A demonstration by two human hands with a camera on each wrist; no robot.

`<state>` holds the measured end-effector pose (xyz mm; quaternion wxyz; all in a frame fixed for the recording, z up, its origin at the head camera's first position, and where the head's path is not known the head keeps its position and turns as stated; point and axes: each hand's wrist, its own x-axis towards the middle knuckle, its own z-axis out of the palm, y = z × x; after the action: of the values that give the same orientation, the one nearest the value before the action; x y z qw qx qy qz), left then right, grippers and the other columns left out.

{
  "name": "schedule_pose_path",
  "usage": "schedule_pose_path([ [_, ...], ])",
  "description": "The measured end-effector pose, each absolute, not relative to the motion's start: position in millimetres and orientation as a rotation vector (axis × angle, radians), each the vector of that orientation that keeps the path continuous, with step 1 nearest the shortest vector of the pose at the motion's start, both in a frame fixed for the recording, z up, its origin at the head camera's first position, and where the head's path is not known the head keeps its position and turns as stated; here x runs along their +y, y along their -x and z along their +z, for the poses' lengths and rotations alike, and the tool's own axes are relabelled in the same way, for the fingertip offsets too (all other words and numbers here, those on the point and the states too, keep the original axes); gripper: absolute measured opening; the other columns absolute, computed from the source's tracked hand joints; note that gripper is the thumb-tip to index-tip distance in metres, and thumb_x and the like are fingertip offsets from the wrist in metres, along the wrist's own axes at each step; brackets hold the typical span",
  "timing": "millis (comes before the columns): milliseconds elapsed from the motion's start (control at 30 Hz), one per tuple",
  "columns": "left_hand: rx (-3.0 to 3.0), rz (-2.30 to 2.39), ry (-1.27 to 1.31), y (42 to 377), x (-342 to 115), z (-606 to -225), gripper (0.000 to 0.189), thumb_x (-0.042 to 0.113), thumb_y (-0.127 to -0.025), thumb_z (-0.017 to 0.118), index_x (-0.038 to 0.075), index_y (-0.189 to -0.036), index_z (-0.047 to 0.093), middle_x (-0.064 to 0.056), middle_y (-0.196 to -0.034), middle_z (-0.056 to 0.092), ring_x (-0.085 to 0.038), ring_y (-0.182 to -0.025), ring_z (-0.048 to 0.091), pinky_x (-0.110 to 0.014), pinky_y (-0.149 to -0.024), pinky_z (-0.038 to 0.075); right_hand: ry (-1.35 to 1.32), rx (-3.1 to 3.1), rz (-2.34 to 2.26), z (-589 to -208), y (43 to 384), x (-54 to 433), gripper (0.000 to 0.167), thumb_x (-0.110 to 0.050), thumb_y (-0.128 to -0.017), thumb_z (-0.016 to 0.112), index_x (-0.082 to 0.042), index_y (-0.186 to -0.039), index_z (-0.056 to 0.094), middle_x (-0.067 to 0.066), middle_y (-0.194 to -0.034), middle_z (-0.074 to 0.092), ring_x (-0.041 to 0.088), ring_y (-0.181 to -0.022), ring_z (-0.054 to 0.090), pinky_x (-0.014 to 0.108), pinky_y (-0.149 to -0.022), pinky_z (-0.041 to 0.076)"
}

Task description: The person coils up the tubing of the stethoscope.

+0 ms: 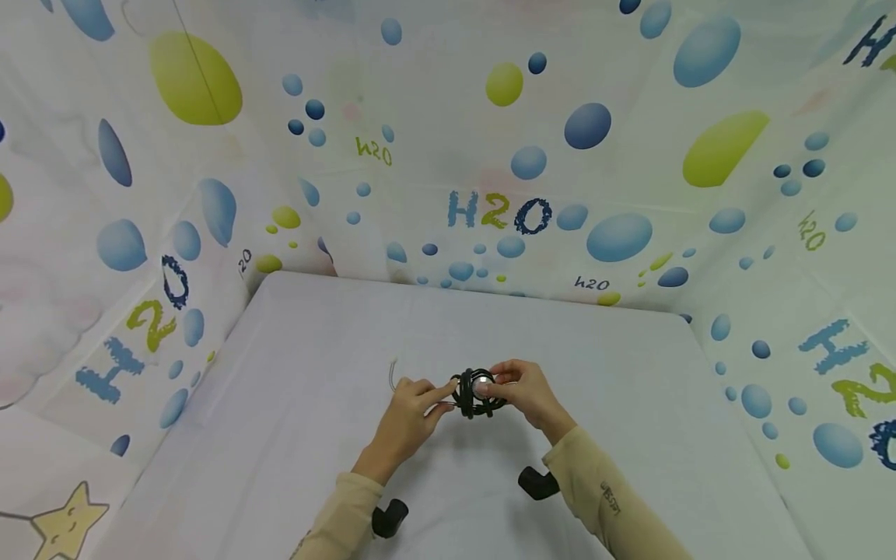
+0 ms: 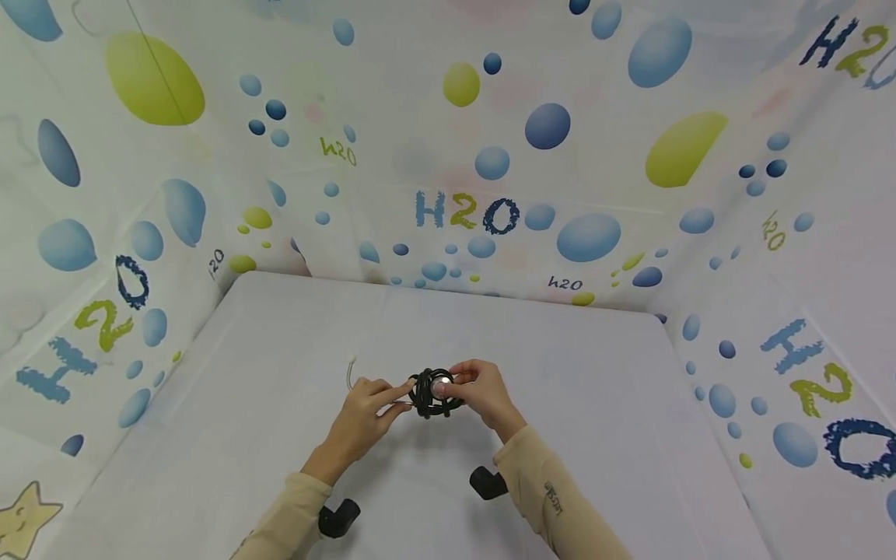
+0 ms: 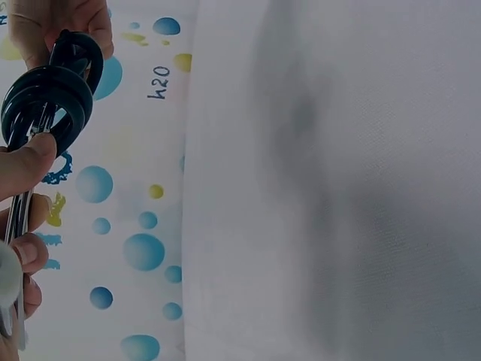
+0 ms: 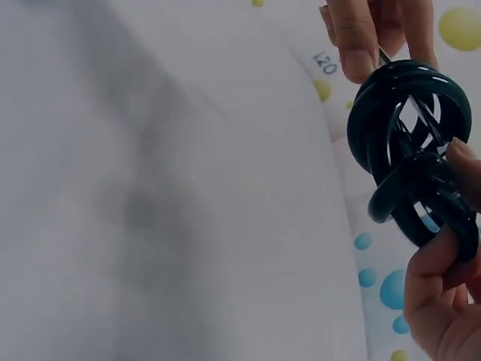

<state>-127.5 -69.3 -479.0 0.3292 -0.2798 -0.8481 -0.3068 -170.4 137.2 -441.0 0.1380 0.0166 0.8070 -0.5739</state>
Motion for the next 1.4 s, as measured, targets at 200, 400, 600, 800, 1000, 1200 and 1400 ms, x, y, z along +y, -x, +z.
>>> schedule_pose_path([
  [200,-2.214,-0.802,0.732,127.7,-73.0,-476.1,0.039,0.011,-0.064,0.084,0.009,-0.102,0.075,0.001,-0.069,0.060,-0.011,-0.059,0.045,-0.026,-0.058,0.035,0.253,2.436,-1.514,-446.4,168.8,139.2,0.033,-0.018,-0.083,0.073,0.005,-0.106,0.064,0.007,-0.085,0.061,0.016,-0.077,0.055,0.030,-0.066,0.048],
  [400,-2.233,-0.839,0.707,127.9,-74.4,-475.0,0.040,0.010,-0.064,0.085,0.009,-0.102,0.074,0.002,-0.070,0.060,-0.010,-0.059,0.044,-0.024,-0.058,0.035,0.396,2.445,-1.538,-454.9,168.5,139.0,0.029,-0.016,-0.089,0.067,0.004,-0.108,0.058,0.012,-0.096,0.064,0.017,-0.082,0.059,0.029,-0.069,0.048],
  [600,-2.249,-0.874,0.700,129.2,-74.5,-478.7,0.039,0.010,-0.065,0.084,0.009,-0.103,0.074,0.002,-0.069,0.061,-0.009,-0.058,0.045,-0.026,-0.058,0.036,0.528,2.557,-1.651,-458.0,162.8,135.6,0.036,-0.010,-0.085,0.070,0.001,-0.113,0.052,0.014,-0.090,0.066,0.015,-0.073,0.062,0.024,-0.064,0.050],
  [800,-2.236,-0.849,0.678,131.7,-77.6,-482.7,0.039,0.010,-0.064,0.085,0.009,-0.102,0.075,0.001,-0.067,0.060,-0.010,-0.056,0.044,-0.027,-0.057,0.035,0.818,2.936,-1.404,-455.8,157.1,128.5,0.031,-0.013,-0.083,0.073,0.000,-0.108,0.061,0.015,-0.099,0.057,0.023,-0.080,0.056,0.031,-0.064,0.050],
  [1000,-2.233,-0.846,0.684,130.5,-77.9,-483.9,0.040,0.010,-0.063,0.085,0.008,-0.102,0.074,0.001,-0.068,0.060,-0.011,-0.057,0.043,-0.026,-0.057,0.034,1.098,3.137,-1.213,-455.8,152.8,124.4,0.021,-0.009,-0.080,0.074,-0.001,-0.095,0.061,0.008,-0.089,0.057,0.017,-0.076,0.054,0.028,-0.063,0.048],
  [1200,-2.224,-0.838,0.675,130.7,-76.8,-484.1,0.039,0.011,-0.063,0.085,0.008,-0.101,0.074,0.001,-0.068,0.060,-0.011,-0.056,0.044,-0.026,-0.057,0.034,1.372,3.360,-1.088,-463.5,150.2,120.2,0.019,-0.002,-0.070,0.081,0.001,-0.085,0.070,0.007,-0.081,0.057,0.016,-0.072,0.052,0.024,-0.059,0.045],
  [1400,-2.200,-0.822,0.672,132.6,-76.2,-483.5,0.040,0.009,-0.061,0.086,0.008,-0.099,0.075,0.000,-0.066,0.060,-0.012,-0.055,0.045,-0.028,-0.058,0.033,1.093,3.349,-1.241,-462.3,149.6,116.6,0.030,-0.006,-0.075,0.078,0.007,-0.099,0.065,0.014,-0.090,0.058,0.023,-0.078,0.057,0.027,-0.061,0.049],
])
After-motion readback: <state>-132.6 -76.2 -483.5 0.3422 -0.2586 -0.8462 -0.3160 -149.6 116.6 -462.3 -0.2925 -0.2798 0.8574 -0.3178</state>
